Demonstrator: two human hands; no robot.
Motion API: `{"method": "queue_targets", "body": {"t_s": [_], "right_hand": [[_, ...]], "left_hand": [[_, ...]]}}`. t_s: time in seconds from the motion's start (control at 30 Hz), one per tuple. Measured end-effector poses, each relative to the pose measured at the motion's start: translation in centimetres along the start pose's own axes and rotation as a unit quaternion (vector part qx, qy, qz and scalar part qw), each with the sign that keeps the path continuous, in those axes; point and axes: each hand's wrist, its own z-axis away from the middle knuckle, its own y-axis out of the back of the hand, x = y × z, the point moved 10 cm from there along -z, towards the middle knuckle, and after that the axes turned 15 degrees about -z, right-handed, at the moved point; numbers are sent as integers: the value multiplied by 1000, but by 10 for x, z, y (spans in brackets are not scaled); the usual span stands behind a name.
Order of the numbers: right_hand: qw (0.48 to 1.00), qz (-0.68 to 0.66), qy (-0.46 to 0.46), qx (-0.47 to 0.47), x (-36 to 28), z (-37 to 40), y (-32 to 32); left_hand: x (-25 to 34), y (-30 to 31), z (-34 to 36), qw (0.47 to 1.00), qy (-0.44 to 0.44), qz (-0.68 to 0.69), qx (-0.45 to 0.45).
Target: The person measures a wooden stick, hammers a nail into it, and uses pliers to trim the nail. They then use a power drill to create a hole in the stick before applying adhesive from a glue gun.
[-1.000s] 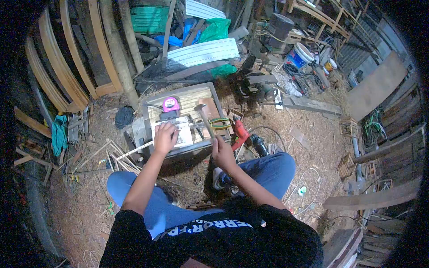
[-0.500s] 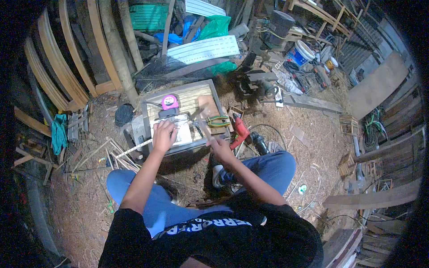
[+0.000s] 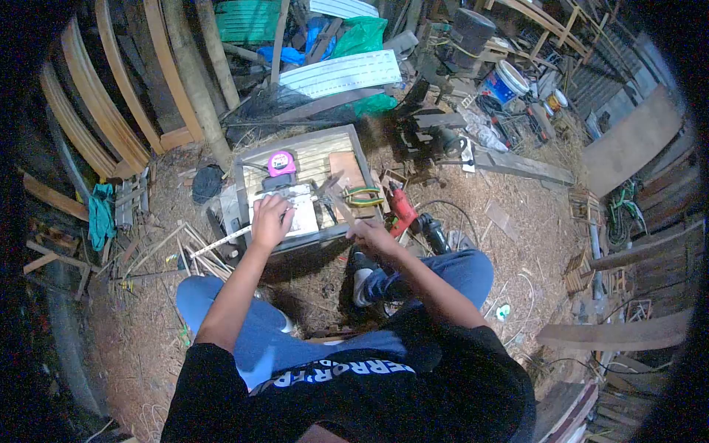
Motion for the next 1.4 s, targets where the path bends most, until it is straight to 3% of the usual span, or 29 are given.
{"method": "queue_targets", "body": {"t_s": [0.03, 0.13, 0.23, 0.27, 0.37, 0.5, 0.53, 0.6, 0.67, 0.77, 0.9, 1.03, 1.13, 1.23, 1.33, 1.4], "right_hand": [[1000, 4, -18, -25, 2, 0, -5], [998, -37, 39, 34, -20, 8, -3], [998, 69, -6, -6, -13, 9, -13], [999, 37, -37, 3, -11, 13, -9], [998, -39, 36, 29, -20, 7, -1], [981, 153, 119, 23, -11, -7, 3], [989, 143, 35, 32, -6, 1, 10], [955, 224, 172, 88, -32, 3, 13], [887, 311, 309, 146, -55, 10, 14], [860, 399, 272, 166, -88, 48, -36], [791, 554, 221, 133, -73, 40, -48], [818, 488, 264, 151, -95, 65, -74], [782, 559, 229, 149, -74, 52, -60], [780, 558, 242, 147, -75, 52, -57], [802, 485, 310, 160, -100, 65, -76], [790, 487, 334, 167, -105, 72, -83]], "left_hand": [[0, 1, 0, 1000, -2, 0, 4], [2, 1, -1, 1000, -1, -1, 9], [2, 1, -1, 1000, -3, -1, 8], [1, 1, 0, 1000, -7, 3, 15], [0, 2, -1, 1000, -6, 0, 18], [0, 0, 0, 1000, 1, -1, 6], [-1, 2, 0, 1000, -3, -2, 11], [2, 2, 0, 1000, -6, 0, 23], [1, 1, 0, 1000, -4, -1, 21], [0, 0, 0, 1000, 0, -8, 3], [1, -1, -1, 1000, 1, 0, -2], [1, 1, 0, 1000, 1, 4, 10], [1, 1, -1, 1000, 3, -8, 0], [1, 3, -2, 1000, 2, -13, 9], [0, -2, 1, 1000, 5, -1, 7], [-1, 0, 1, 1000, 0, -1, 23]]}}
